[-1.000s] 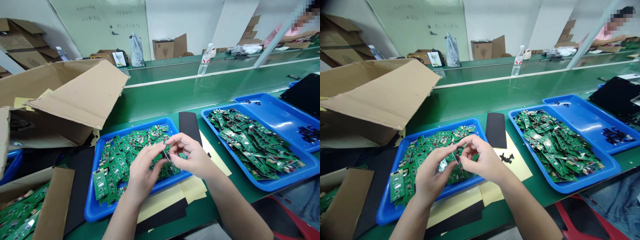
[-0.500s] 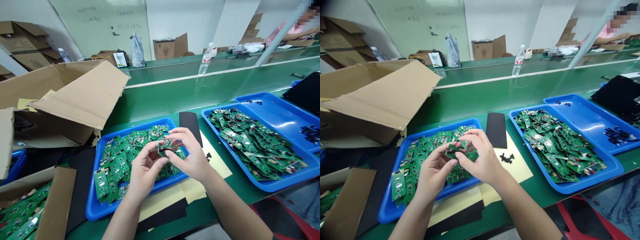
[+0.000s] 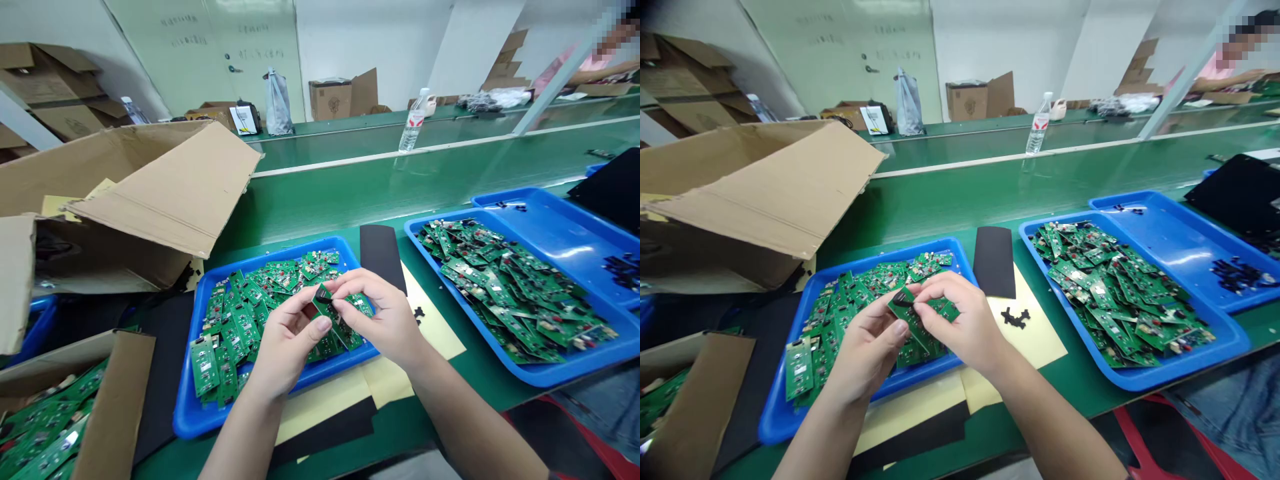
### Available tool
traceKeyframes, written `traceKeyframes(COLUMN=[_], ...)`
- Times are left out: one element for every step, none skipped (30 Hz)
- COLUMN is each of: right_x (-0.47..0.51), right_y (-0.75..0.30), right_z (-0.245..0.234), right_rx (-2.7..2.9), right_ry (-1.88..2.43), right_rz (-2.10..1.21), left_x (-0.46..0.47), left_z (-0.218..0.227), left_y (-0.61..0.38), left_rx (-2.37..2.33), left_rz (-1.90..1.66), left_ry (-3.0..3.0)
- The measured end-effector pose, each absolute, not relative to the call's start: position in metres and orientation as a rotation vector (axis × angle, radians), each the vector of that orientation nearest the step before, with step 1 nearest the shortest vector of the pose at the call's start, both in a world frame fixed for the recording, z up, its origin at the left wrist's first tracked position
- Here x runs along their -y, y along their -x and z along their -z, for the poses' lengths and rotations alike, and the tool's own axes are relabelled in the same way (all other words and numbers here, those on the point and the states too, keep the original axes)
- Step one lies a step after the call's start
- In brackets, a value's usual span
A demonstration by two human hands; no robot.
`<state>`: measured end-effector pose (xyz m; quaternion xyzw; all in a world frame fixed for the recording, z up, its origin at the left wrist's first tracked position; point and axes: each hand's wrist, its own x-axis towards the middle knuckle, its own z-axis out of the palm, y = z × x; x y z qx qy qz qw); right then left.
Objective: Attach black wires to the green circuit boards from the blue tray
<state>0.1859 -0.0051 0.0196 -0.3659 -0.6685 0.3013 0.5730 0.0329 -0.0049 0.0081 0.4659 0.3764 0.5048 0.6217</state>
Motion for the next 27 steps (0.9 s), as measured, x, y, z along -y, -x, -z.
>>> traceKeyframes(right_x=[0.005, 0.005, 0.004, 0.004, 0.004, 0.004, 0.003, 0.003, 0.003, 0.003, 0.003, 0.003, 0.003, 0.003, 0.002, 0.002, 0.002, 0.002, 0.002, 0.002, 0.001, 0.001, 0.001, 0.001, 0.001, 0.001, 0.001], right_y=[-0.186, -0.186, -0.186, -0.186, -0.186, -0.186, -0.186, -0.186, -0.185, -0.185, -0.186, -0.186, -0.186, -0.187, -0.188, -0.188, -0.189, -0.190, -0.191, -0.191, -0.192, -0.192, -0.192, -0.193, -0.192, -0.192, -0.192], right_z=[-0.020, -0.020, -0.021, -0.021, -0.021, -0.021, -0.021, -0.021, -0.020, -0.020, -0.019, -0.018, -0.018, -0.017, -0.017, -0.016, -0.016, -0.016, -0.016, -0.016, -0.016, -0.016, -0.016, -0.017, -0.016, -0.016, -0.016], right_rx=[1.568, 1.573, 1.581, 1.592, 1.603, 1.612, 1.620, 1.627, 1.635, 1.641, 1.650, 1.659, 1.670, 1.683, 1.697, 1.710, 1.723, 1.735, 1.748, 1.760, 1.773, 1.784, 1.793, 1.798, 1.801, 1.800, 1.796], right_ry=[0.856, 0.856, 0.859, 0.863, 0.869, 0.875, 0.880, 0.883, 0.887, 0.891, 0.893, 0.893, 0.893, 0.891, 0.887, 0.885, 0.884, 0.886, 0.889, 0.892, 0.894, 0.894, 0.892, 0.887, 0.882, 0.877, 0.873], right_rz=[-0.671, -0.621, -0.564, -0.505, -0.447, -0.393, -0.344, -0.299, -0.254, -0.211, -0.168, -0.127, -0.090, -0.061, -0.038, -0.019, 0.000, 0.021, 0.042, 0.061, 0.075, 0.086, 0.094, 0.101, 0.107, 0.113, 0.121], left_x=[0.005, 0.005, 0.005, 0.005, 0.005, 0.004, 0.003, 0.003, 0.002, 0.002, 0.001, 0.001, 0.001, 0.000, 0.000, 0.000, 0.000, 0.000, 0.000, 0.000, 0.000, -0.001, -0.001, -0.001, -0.001, -0.002, -0.002], left_z=[-0.009, -0.010, -0.010, -0.011, -0.011, -0.011, -0.010, -0.010, -0.010, -0.009, -0.009, -0.009, -0.009, -0.009, -0.010, -0.010, -0.010, -0.011, -0.011, -0.012, -0.012, -0.013, -0.013, -0.014, -0.014, -0.015, -0.015], left_y=[-0.033, -0.034, -0.034, -0.034, -0.034, -0.034, -0.034, -0.033, -0.033, -0.032, -0.031, -0.031, -0.030, -0.029, -0.028, -0.028, -0.027, -0.026, -0.025, -0.025, -0.024, -0.023, -0.023, -0.023, -0.022, -0.022, -0.022], left_rx=[-0.842, -0.809, -0.772, -0.740, -0.718, -0.705, -0.696, -0.687, -0.677, -0.666, -0.657, -0.649, -0.645, -0.642, -0.641, -0.640, -0.639, -0.638, -0.637, -0.637, -0.639, -0.641, -0.643, -0.646, -0.647, -0.650, -0.655], left_rz=[-1.142, -1.125, -1.109, -1.094, -1.084, -1.080, -1.078, -1.074, -1.063, -1.047, -1.024, -0.997, -0.969, -0.943, -0.923, -0.906, -0.888, -0.869, -0.849, -0.831, -0.817, -0.810, -0.808, -0.808, -0.809, -0.807, -0.800], left_ry=[-1.073, -1.086, -1.108, -1.135, -1.164, -1.191, -1.215, -1.233, -1.244, -1.247, -1.243, -1.235, -1.222, -1.209, -1.195, -1.183, -1.174, -1.171, -1.171, -1.175, -1.181, -1.188, -1.195, -1.200, -1.206, -1.214, -1.223])
